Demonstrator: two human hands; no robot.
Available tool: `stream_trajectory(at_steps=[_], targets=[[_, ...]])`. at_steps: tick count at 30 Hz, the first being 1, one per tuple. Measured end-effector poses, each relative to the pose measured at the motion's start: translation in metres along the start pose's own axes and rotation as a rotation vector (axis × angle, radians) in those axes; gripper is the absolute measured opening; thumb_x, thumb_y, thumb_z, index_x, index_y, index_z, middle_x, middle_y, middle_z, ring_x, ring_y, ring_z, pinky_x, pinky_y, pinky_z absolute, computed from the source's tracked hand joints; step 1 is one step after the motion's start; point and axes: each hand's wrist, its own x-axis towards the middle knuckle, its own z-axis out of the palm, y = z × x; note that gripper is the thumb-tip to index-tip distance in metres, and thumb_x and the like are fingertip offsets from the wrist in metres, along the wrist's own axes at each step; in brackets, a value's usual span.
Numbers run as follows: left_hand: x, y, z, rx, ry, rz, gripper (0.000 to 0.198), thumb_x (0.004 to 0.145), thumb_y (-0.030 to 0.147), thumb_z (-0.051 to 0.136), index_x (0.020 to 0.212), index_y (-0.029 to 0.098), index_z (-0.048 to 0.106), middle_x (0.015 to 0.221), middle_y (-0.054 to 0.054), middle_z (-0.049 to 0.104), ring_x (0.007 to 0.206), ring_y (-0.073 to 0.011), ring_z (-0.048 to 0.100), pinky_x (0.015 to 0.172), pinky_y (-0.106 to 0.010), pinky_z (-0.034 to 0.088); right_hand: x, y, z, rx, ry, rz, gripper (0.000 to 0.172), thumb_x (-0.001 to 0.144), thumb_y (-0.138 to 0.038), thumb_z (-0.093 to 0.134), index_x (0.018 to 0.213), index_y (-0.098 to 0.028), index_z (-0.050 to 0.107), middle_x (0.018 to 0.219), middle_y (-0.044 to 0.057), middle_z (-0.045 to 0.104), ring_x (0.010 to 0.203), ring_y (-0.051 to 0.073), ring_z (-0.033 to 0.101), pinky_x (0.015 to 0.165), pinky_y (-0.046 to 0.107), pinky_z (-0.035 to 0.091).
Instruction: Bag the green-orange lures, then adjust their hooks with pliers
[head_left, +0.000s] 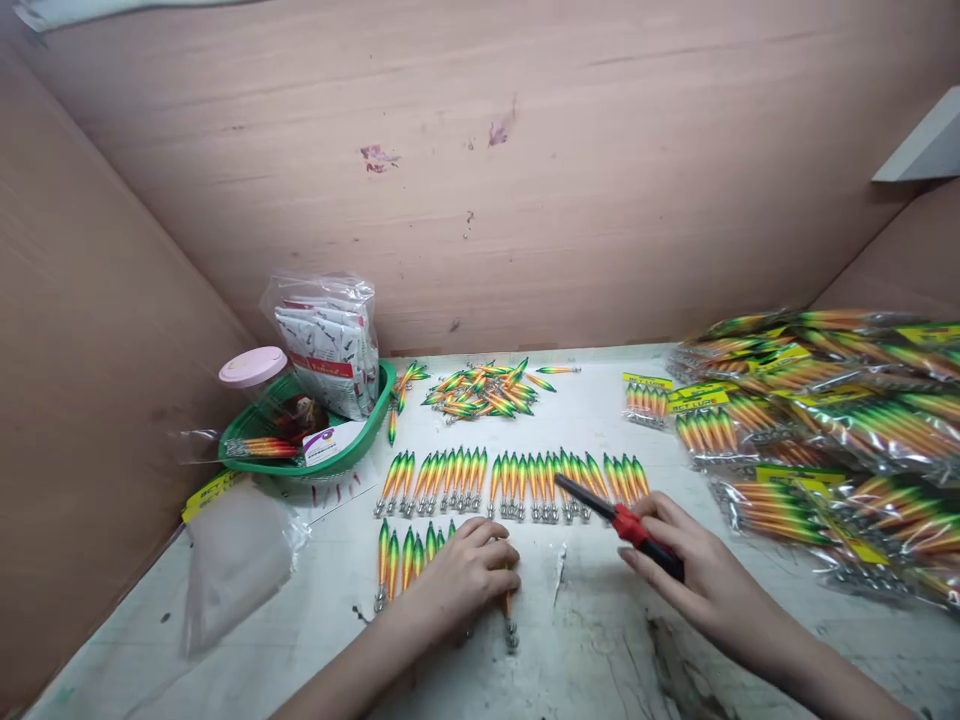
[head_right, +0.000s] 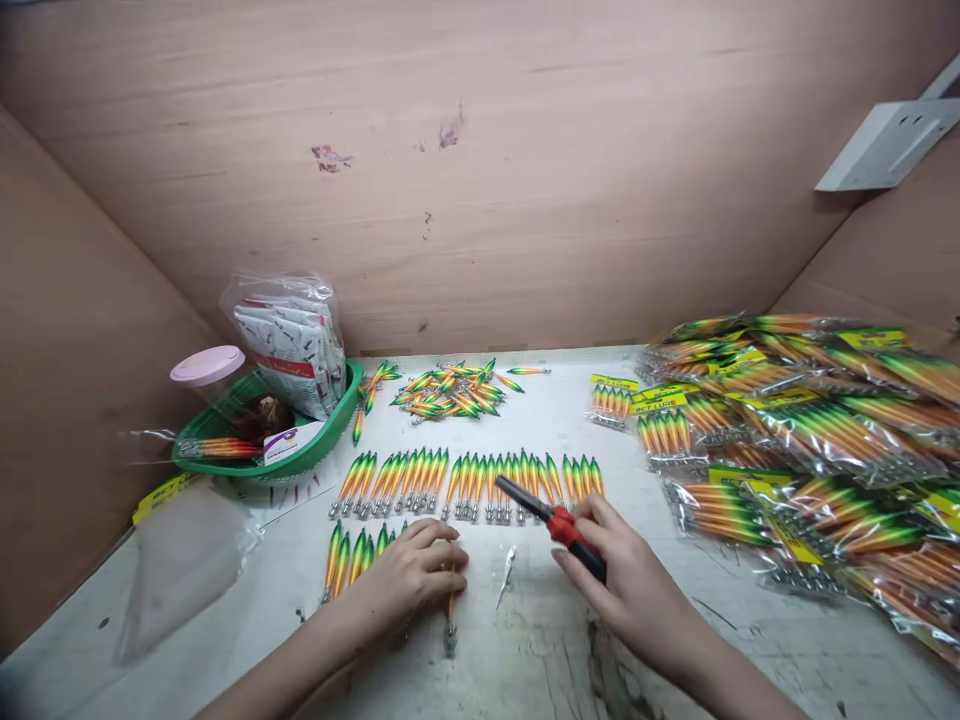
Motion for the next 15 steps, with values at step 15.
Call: stream_trajectory(at_steps=[15], targets=[[0.144, -0.133, 0.011, 0.332, 0.067, -0.463, 0.007, 0.089, 0.019, 0.06, 0.089, 0.013, 0.063, 0.094, -0.003, 0.065, 0.086, -0.0157, 0.062, 0.076, -0.034, 0.053, 0.234, 0.102, 0.049, -0.364, 0.297, 0.249, 0.028, 0.093, -0.033, 0.056, 0.117, -0.019, 0.059, 0.122, 0.008, 0.059, 0.101, 0.02, 0.061, 0.086, 0.041, 0.052]])
